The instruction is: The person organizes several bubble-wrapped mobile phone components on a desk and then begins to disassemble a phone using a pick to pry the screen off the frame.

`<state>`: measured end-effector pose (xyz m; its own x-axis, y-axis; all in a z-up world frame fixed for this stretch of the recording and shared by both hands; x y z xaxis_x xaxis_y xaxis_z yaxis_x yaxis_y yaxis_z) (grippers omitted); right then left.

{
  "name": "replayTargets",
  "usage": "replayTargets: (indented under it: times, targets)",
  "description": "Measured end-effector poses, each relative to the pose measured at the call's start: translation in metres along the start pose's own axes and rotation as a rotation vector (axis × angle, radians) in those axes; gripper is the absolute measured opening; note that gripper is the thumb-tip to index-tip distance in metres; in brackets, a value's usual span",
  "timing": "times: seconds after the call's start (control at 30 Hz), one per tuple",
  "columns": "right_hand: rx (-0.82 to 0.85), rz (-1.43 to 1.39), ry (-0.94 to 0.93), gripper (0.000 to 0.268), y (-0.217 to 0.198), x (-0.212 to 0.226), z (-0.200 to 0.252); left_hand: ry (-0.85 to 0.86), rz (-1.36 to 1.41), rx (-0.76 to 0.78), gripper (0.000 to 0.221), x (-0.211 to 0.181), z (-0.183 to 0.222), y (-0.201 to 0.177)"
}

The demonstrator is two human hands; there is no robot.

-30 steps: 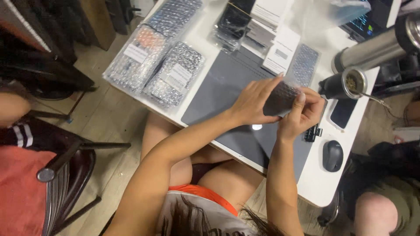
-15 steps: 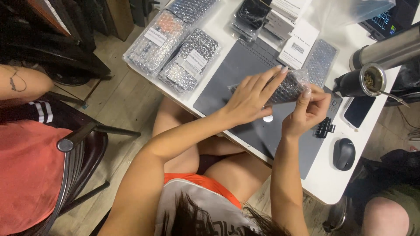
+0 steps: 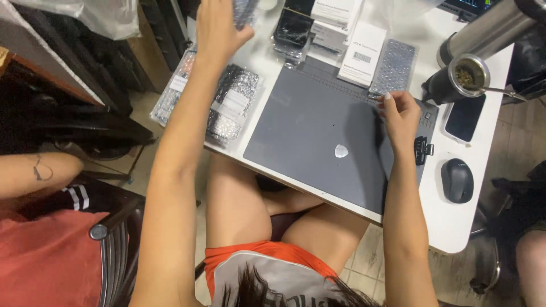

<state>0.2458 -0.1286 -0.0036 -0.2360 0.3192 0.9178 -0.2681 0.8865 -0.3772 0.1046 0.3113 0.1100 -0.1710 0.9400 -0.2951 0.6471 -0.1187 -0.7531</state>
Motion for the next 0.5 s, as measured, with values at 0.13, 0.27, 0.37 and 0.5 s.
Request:
replayTargets:
  times: [0.13, 0.27, 0.37, 0.5]
  targets:
    - [-0.119, 0.185, -0.164, 0.017, -0.009, -0.016, -0.016, -0.023, -0.238, 0.124, 0.088, 0.077, 0.017, 0.072]
    - [-0.186, 0.314, -0.287, 0.015, -0.009, -0.011, -0.018, -0.295, -0.133, 0.355, 0.076, 0.093, 0.029, 0.085]
    - [-0.245, 0.449, -0.426, 0.011, -0.009, 0.004, -0.008, -0.306, -0.119, 0.388, 0.077, 0.088, 0.033, 0.083]
    - [-0.192, 0.618, -0.56, 0.036, 0.004, 0.02, -0.005, -0.32, -0.097, 0.377, 0.079, 0.068, 0.032, 0.067]
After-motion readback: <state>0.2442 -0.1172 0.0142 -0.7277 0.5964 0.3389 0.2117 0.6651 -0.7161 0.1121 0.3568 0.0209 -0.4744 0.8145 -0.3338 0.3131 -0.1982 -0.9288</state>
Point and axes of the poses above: each hand's wrist, its own z-axis away from the middle knuckle, its own y-axis out of the palm, x = y × z, the point moved 9 cm from there along -z, towards the middle knuckle, and after that the axes turned 6 degrees about z, right-handed, at the moved point
